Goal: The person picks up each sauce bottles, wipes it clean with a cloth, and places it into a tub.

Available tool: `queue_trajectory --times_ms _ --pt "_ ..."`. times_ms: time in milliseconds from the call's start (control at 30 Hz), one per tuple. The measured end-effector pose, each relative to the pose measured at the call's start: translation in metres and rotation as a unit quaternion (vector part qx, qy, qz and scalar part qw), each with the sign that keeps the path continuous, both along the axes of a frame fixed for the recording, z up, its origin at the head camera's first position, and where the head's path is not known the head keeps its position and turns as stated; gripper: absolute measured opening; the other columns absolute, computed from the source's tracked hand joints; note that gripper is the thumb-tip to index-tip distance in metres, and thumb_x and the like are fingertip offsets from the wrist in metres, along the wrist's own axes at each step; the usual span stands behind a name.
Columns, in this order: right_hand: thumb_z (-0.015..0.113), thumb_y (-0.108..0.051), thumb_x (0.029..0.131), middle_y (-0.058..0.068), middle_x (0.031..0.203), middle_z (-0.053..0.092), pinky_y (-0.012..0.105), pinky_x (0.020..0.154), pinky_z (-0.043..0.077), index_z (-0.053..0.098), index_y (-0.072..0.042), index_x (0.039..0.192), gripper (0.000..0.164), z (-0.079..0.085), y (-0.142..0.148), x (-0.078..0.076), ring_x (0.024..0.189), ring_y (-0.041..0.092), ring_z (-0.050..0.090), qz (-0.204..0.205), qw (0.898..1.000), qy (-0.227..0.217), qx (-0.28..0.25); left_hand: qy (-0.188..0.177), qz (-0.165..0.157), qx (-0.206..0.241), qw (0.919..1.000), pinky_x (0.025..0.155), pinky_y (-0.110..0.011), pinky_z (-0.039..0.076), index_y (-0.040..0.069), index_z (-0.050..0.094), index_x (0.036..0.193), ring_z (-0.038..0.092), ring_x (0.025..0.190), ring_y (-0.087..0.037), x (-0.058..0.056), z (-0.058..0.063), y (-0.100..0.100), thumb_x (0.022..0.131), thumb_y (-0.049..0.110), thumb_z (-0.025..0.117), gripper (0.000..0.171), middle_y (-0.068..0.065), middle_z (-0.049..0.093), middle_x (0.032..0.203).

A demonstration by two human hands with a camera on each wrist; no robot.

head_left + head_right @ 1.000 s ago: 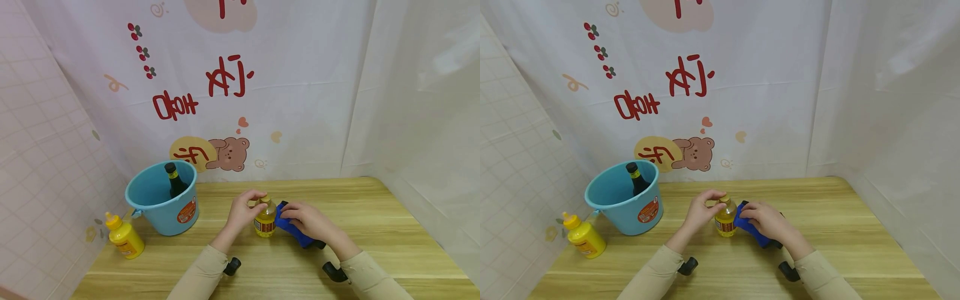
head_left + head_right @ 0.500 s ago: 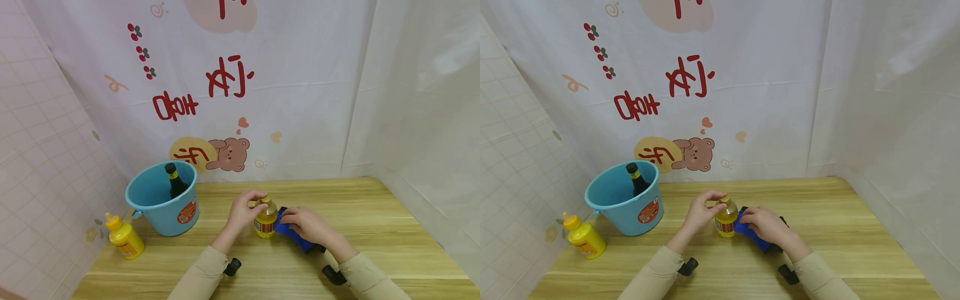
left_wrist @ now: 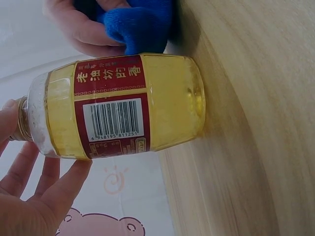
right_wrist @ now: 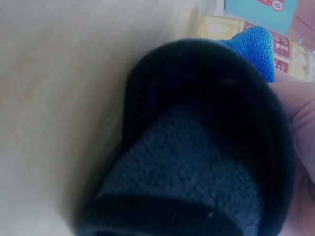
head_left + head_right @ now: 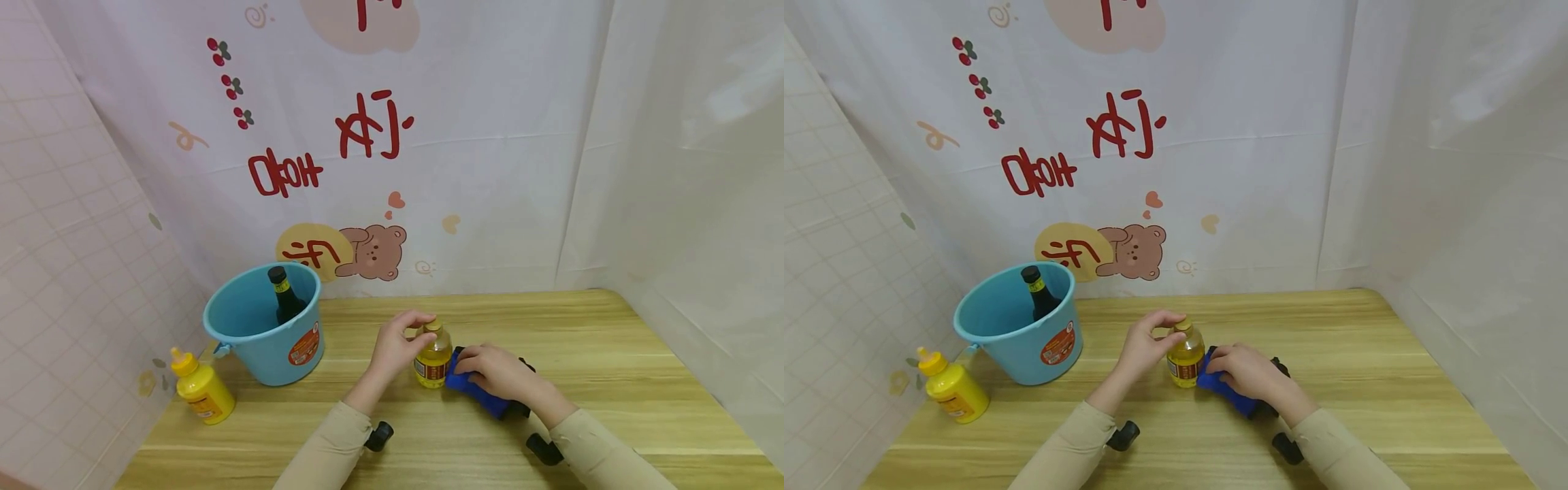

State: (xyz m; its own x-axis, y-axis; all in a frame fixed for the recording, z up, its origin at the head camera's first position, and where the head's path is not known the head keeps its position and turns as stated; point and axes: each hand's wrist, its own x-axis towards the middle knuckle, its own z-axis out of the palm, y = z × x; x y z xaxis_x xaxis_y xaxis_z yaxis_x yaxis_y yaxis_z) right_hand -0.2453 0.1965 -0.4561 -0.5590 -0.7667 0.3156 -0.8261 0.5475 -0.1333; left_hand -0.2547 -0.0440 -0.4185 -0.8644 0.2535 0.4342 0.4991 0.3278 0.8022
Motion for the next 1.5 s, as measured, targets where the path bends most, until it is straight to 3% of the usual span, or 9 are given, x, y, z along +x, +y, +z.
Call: queue_trajectory --times_ms 300,667,1133,1367,1500 --pt "0.078 -0.002 0.083 0.003 0.11 0.067 0.04 0.083 0.054 0.076 -0.014 0.104 0.025 -0.003 0.0 0.002 0.098 0.022 0.065 0.015 1.0 -0.021 0.015 -0.002 -0.003 0.001 1.0 0.077 -0.027 0.057 0.008 0.073 0.114 0.062 0.102 -0.021 0.0 -0.001 -0.001 0.088 0.011 0.076 0.026 -0.001 0.069 0.112" --pt "0.08 -0.009 0.084 0.004 0.122 0.063 0.041 0.089 0.053 0.072 -0.014 0.117 0.035 -0.003 0.004 0.003 0.107 0.025 0.063 0.012 0.996 -0.069 0.061 0.002 0.001 0.0 1.0 0.077 -0.027 0.057 0.012 0.073 0.113 0.063 0.101 -0.02 0.001 0.0 -0.001 0.087 0.011 0.077 0.026 -0.001 0.069 0.112" --pt "0.076 0.005 0.081 0.0 0.115 0.064 0.039 0.084 0.054 0.074 -0.018 0.11 0.037 -0.001 0.013 0.006 0.101 0.022 0.063 0.013 0.999 -0.033 0.038 0.001 0.002 -0.016 0.9999 0.077 -0.027 0.057 0.01 0.072 0.115 0.062 0.102 -0.019 0.0 0.003 -0.001 0.089 0.012 0.076 0.027 0.0 0.068 0.114" --pt "0.08 0.004 0.078 0.003 0.119 0.064 0.041 0.083 0.056 0.073 -0.017 0.112 0.04 0.008 0.031 0.013 0.103 0.025 0.065 0.001 1.0 0.02 -0.007 0.028 0.024 -0.064 0.9973 0.078 -0.043 0.057 0.016 0.073 0.114 0.063 0.1 -0.017 0.001 0.006 -0.001 0.088 0.017 0.077 0.026 0.002 0.069 0.112" --pt "0.08 0.006 0.077 0.004 0.12 0.064 0.044 0.083 0.056 0.072 -0.017 0.113 0.043 0.015 0.04 0.017 0.104 0.027 0.065 -0.015 0.999 0.02 -0.027 0.056 0.04 -0.107 0.9919 0.084 -0.042 0.054 0.015 0.072 0.114 0.063 0.1 -0.016 0.0 0.009 0.001 0.086 0.019 0.079 0.029 0.002 0.07 0.111"
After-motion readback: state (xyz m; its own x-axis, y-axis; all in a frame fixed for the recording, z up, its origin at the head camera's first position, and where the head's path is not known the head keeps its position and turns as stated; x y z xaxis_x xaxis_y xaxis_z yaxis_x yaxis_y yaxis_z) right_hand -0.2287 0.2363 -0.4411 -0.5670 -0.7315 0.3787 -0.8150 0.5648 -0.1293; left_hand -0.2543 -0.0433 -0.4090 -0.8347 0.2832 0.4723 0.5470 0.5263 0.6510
